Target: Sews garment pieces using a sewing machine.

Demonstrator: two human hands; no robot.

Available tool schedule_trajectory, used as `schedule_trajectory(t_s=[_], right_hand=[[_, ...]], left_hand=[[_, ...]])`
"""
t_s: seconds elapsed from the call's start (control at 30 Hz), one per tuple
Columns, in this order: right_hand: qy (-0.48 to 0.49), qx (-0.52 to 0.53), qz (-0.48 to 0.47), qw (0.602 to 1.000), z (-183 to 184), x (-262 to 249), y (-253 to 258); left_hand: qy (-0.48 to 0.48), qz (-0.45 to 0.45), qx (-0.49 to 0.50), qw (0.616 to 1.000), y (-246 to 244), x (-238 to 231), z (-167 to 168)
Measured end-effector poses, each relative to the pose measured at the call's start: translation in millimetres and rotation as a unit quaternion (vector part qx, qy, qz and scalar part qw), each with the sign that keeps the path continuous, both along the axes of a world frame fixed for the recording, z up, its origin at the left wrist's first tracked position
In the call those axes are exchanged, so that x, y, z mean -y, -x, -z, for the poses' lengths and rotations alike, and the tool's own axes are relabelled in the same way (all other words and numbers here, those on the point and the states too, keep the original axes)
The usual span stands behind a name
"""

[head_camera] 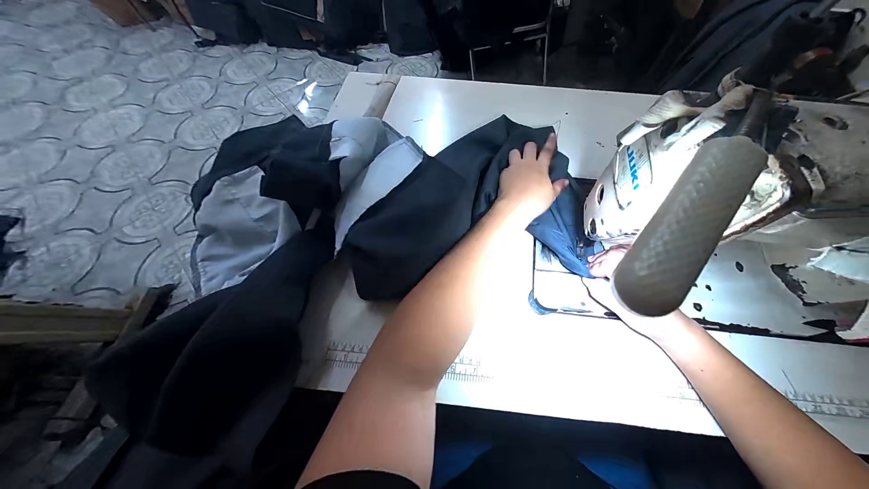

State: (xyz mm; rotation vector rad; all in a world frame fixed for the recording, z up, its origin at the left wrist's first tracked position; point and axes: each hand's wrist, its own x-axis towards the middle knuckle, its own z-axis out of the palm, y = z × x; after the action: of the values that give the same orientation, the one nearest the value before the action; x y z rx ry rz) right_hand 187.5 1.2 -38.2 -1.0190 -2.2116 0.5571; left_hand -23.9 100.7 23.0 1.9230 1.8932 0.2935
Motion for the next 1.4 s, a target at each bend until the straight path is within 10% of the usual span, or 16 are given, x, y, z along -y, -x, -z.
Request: schedule_trajectory(t_s=[0.13,0.27,0.37,0.57,0.83,0.93,1.1,1.4], right_hand=[[0.126,-0.021,0.062,0.990,-21.9,8.1,4.2],[0.257,-0.014,0.105,0.961,-41.5,-2.1,7.2],[0.235,-0.032,0.079,0.968,-35.0,-3.1,3.8],[0.193,-0.042,0.040,0.979,-27.3,3.1,-1.6],[0.012,0.153,-0.236,0.959,-44.9,13.0,32.6],[0.051,0.160,-0.264,0.950,-52.9,1.0,57.6],[-0.059,0.014,-0.261,0.963,-28.6,-15.3,61.4],[-0.126,0.017,-0.196,0.972,-24.0,13.1,44.4]], left_hand=[[-0.189,0.083,0.092,0.974,20.8,60.0,3.0],[-0.137,0.241,0.060,0.959,43.6,131.6,26.1],[-0.007,0.167,-0.026,0.986,32.9,112.4,30.8],[-0.202,0.053,0.087,0.974,12.9,51.3,51.7],[0.061,0.282,0.110,0.951,79.8,154.9,-25.1],[-0.026,0.128,-0.004,0.991,70.4,187.9,-31.3],[-0.273,0.121,-0.075,0.952,54.8,200.9,-4.2],[-0.287,0.111,0.056,0.950,55.9,197.8,13.8]])
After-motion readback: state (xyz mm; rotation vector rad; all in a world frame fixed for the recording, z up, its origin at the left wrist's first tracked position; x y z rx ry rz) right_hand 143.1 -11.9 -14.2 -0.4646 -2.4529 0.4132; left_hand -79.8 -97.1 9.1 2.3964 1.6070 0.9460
